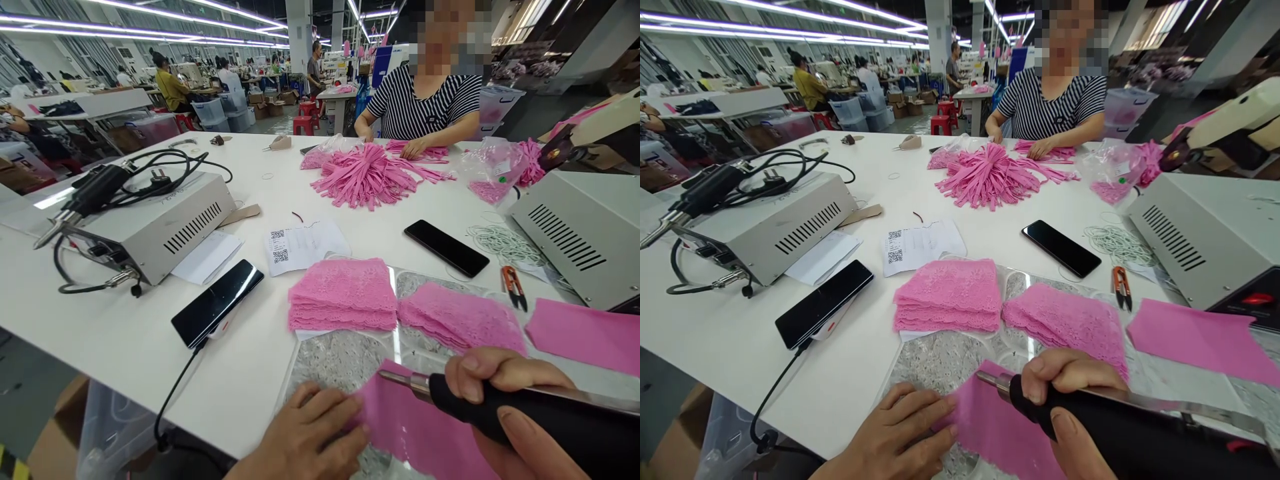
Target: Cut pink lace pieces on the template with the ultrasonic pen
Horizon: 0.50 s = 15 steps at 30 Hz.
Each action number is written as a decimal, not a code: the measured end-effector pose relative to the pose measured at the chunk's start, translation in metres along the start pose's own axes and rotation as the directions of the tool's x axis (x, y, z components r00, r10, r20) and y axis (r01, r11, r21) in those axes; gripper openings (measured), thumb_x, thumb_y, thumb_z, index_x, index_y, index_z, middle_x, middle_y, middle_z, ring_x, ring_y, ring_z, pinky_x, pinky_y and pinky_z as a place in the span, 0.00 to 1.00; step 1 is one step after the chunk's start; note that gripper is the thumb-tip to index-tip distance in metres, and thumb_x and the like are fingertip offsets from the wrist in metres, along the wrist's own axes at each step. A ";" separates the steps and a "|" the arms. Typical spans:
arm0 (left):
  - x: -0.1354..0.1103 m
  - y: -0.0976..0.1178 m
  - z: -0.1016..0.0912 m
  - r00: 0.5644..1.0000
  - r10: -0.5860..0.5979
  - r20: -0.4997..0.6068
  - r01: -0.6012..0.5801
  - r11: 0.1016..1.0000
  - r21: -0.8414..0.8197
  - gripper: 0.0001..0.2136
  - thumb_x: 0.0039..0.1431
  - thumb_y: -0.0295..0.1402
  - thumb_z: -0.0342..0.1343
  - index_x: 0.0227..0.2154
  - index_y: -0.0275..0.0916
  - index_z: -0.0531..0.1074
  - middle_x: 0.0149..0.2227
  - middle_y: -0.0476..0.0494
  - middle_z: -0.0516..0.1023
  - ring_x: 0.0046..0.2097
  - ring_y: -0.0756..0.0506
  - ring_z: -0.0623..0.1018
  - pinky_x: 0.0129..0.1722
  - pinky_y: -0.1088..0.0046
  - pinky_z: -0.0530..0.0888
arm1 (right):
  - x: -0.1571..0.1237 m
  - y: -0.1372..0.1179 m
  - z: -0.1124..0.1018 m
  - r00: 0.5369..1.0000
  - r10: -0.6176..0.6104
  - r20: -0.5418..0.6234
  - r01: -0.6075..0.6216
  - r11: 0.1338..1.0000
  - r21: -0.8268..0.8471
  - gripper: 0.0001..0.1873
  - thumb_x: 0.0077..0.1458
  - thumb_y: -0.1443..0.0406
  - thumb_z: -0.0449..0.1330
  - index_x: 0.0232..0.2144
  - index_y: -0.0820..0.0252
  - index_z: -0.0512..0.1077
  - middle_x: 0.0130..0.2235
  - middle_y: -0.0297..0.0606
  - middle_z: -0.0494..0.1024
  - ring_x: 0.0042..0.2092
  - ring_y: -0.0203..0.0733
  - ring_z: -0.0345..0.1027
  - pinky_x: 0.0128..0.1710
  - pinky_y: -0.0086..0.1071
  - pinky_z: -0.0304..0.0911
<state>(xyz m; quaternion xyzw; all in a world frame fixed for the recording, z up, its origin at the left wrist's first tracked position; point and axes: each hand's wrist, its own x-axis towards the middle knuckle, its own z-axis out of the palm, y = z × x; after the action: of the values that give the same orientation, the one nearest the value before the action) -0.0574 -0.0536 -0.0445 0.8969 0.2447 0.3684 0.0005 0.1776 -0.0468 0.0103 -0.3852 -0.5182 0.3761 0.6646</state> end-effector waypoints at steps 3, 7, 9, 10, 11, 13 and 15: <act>0.001 0.000 -0.002 1.000 -0.004 0.007 0.004 1.000 0.006 0.09 0.66 0.32 0.51 0.40 0.36 0.76 0.44 0.44 0.80 0.44 0.46 0.76 0.43 0.69 0.68 | 0.003 0.000 0.004 0.999 -0.036 -0.001 0.036 0.999 -0.002 0.06 0.54 0.64 0.66 0.32 0.55 0.71 0.31 0.36 0.70 0.26 0.36 0.65 0.28 0.33 0.74; 0.004 0.002 -0.005 1.000 -0.018 0.022 0.018 1.000 0.005 0.09 0.66 0.32 0.51 0.40 0.37 0.75 0.44 0.46 0.81 0.43 0.47 0.76 0.42 0.69 0.68 | 0.001 0.003 -0.003 0.997 -0.014 0.072 0.016 1.000 -0.019 0.04 0.56 0.64 0.64 0.34 0.54 0.71 0.33 0.36 0.71 0.28 0.37 0.65 0.31 0.35 0.75; 0.005 0.003 -0.007 0.999 -0.027 0.024 0.027 1.000 0.002 0.09 0.66 0.32 0.51 0.40 0.37 0.75 0.44 0.46 0.81 0.43 0.47 0.76 0.42 0.69 0.68 | -0.001 0.005 -0.006 0.997 -0.011 0.078 0.011 1.000 0.002 0.05 0.56 0.64 0.64 0.35 0.54 0.71 0.34 0.36 0.70 0.28 0.37 0.65 0.31 0.36 0.74; 0.005 0.003 -0.008 0.999 -0.030 0.026 0.030 1.000 -0.001 0.09 0.66 0.32 0.51 0.40 0.37 0.75 0.44 0.46 0.81 0.43 0.47 0.76 0.42 0.69 0.68 | -0.001 0.006 -0.006 0.997 -0.012 0.073 0.011 1.000 0.025 0.06 0.56 0.64 0.64 0.36 0.54 0.71 0.34 0.36 0.70 0.28 0.37 0.65 0.30 0.36 0.74; 0.006 0.004 -0.009 0.999 -0.032 0.029 0.032 0.999 -0.005 0.09 0.66 0.32 0.51 0.40 0.37 0.75 0.44 0.47 0.81 0.43 0.47 0.76 0.42 0.69 0.68 | -0.002 0.007 -0.005 0.998 -0.016 0.064 0.012 0.998 0.054 0.06 0.56 0.63 0.64 0.36 0.54 0.71 0.34 0.35 0.70 0.27 0.36 0.64 0.29 0.35 0.73; 0.005 0.004 -0.010 0.999 -0.039 0.032 0.040 0.999 -0.010 0.08 0.65 0.32 0.51 0.41 0.37 0.75 0.44 0.46 0.80 0.43 0.47 0.76 0.42 0.69 0.68 | -0.003 0.007 -0.002 0.999 -0.019 0.047 0.015 0.995 0.102 0.06 0.56 0.62 0.64 0.35 0.54 0.71 0.34 0.35 0.70 0.25 0.35 0.63 0.27 0.34 0.72; 0.004 0.005 -0.011 0.999 -0.043 0.030 0.043 0.999 -0.007 0.08 0.65 0.32 0.51 0.41 0.37 0.74 0.44 0.46 0.80 0.43 0.47 0.76 0.42 0.69 0.68 | -0.005 0.007 0.001 0.998 -0.013 0.059 0.006 0.993 0.121 0.06 0.56 0.62 0.64 0.35 0.54 0.71 0.33 0.35 0.70 0.25 0.35 0.62 0.26 0.33 0.71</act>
<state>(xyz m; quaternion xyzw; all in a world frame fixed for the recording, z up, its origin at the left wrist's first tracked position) -0.0605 -0.0582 -0.0330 0.8969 0.2626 0.3556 0.0156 0.1749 -0.0484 0.0015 -0.3305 -0.5161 0.4148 0.6726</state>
